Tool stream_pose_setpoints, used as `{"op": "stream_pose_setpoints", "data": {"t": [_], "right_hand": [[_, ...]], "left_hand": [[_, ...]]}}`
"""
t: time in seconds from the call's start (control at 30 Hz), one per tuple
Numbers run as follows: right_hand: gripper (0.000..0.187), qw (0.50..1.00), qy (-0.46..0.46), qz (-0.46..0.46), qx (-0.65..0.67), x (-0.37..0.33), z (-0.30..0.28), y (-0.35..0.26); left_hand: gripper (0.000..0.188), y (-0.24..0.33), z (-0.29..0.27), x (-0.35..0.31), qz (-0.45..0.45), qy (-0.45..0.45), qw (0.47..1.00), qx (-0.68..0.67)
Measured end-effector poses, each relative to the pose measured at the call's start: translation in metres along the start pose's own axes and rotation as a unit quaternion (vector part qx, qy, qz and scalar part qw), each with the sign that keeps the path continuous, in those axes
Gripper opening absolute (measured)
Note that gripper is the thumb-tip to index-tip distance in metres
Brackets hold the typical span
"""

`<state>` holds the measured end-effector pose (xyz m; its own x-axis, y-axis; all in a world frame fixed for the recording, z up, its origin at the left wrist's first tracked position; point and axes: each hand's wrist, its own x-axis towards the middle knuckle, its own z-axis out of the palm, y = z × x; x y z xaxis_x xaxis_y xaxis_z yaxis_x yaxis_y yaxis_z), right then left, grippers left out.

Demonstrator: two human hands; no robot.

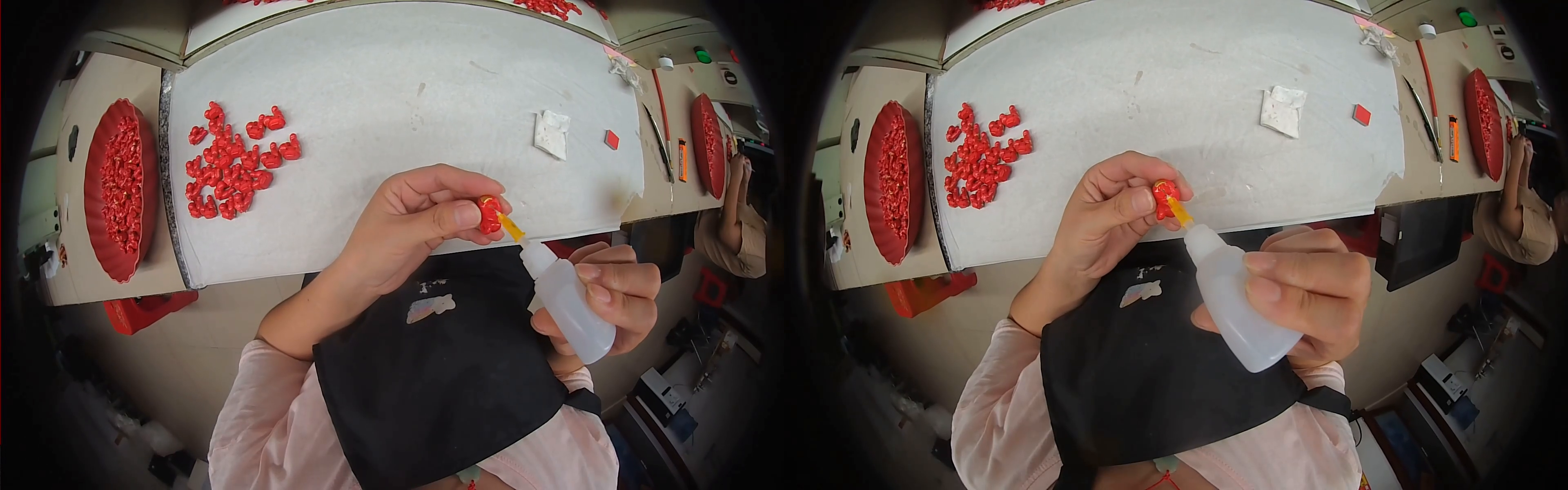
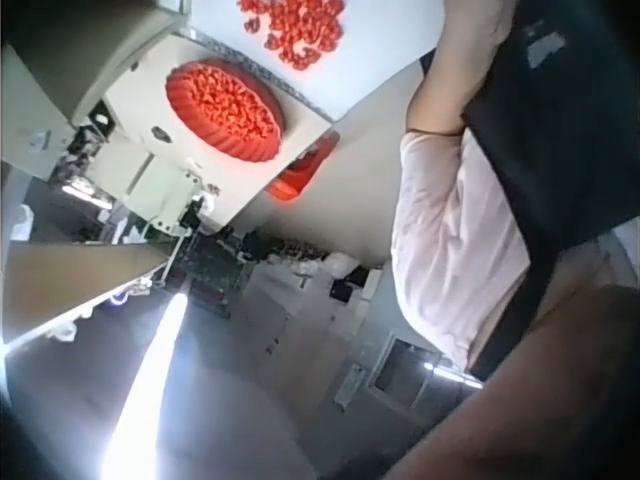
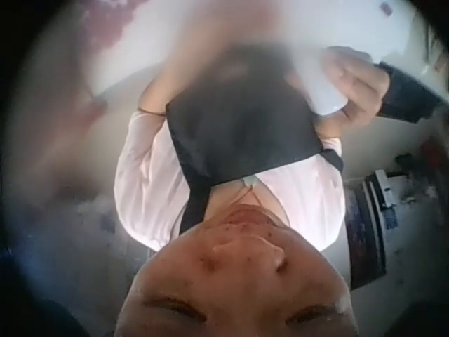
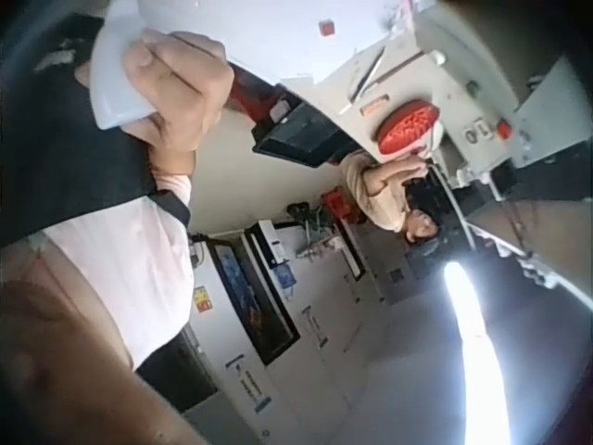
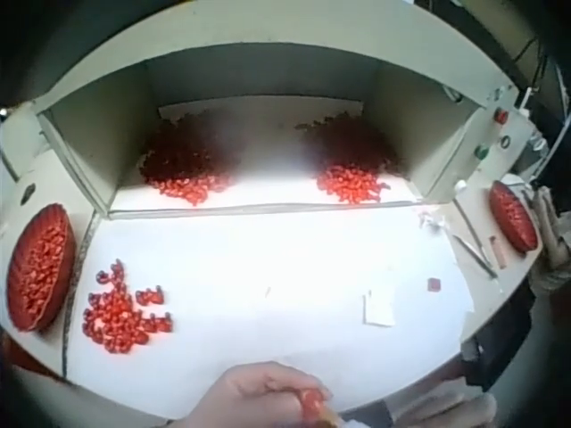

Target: The person glues small red plastic parts together by hand, using a glue bottle to apply adhesive.

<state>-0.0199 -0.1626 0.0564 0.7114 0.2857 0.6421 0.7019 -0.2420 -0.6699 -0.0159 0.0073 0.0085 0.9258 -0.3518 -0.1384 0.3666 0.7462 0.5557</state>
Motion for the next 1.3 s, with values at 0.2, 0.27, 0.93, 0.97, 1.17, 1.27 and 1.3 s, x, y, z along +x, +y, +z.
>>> {"op": "stream_pose_setpoints", "data": {"t": [0.2, 0.27, 0.93, 0.97, 1.17, 1.27, 1.3], "right_hand": [[0.043, 1.000, 0.012, -0.006, -0.002, -0.0006, 0.0010, 0.0018], [0.043, 1.000, 0.014, -0.004, 0.000, -0.0009, 0.0013, 0.0021], [0.043, 1.000, 0.009, -0.015, -0.001, -0.0023, -0.0012, 0.0028], [0.043, 1.000, 0.012, -0.016, 0.000, -0.0022, -0.0004, 0.0031], [0.043, 1.000, 0.007, -0.026, -0.005, -0.0035, -0.0002, 0.0049], [0.043, 1.000, 0.007, -0.019, 0.009, -0.0035, -0.0010, 0.0021], [0.043, 1.000, 0.007, -0.019, 0.009, -0.0032, -0.0013, 0.0020]], "left_hand": [[0.021, -0.0019, -0.0040, 0.0013, 0.000, -0.024, 0.999, -0.032], [0.021, -0.0023, -0.0041, 0.0014, 0.004, -0.024, 0.999, -0.027], [0.020, 0.0004, -0.0006, -0.0001, 0.016, 0.001, 0.999, 0.032], [0.020, 0.0003, -0.0008, -0.0004, 0.018, 0.004, 0.999, 0.031], [0.020, 0.0017, -0.0022, -0.0011, 0.010, -0.010, 1.000, 0.020], [0.020, 0.0015, -0.0021, -0.0017, 0.015, -0.004, 0.999, 0.032], [0.020, 0.0015, -0.0016, -0.0019, 0.015, -0.004, 0.999, 0.032]]}}
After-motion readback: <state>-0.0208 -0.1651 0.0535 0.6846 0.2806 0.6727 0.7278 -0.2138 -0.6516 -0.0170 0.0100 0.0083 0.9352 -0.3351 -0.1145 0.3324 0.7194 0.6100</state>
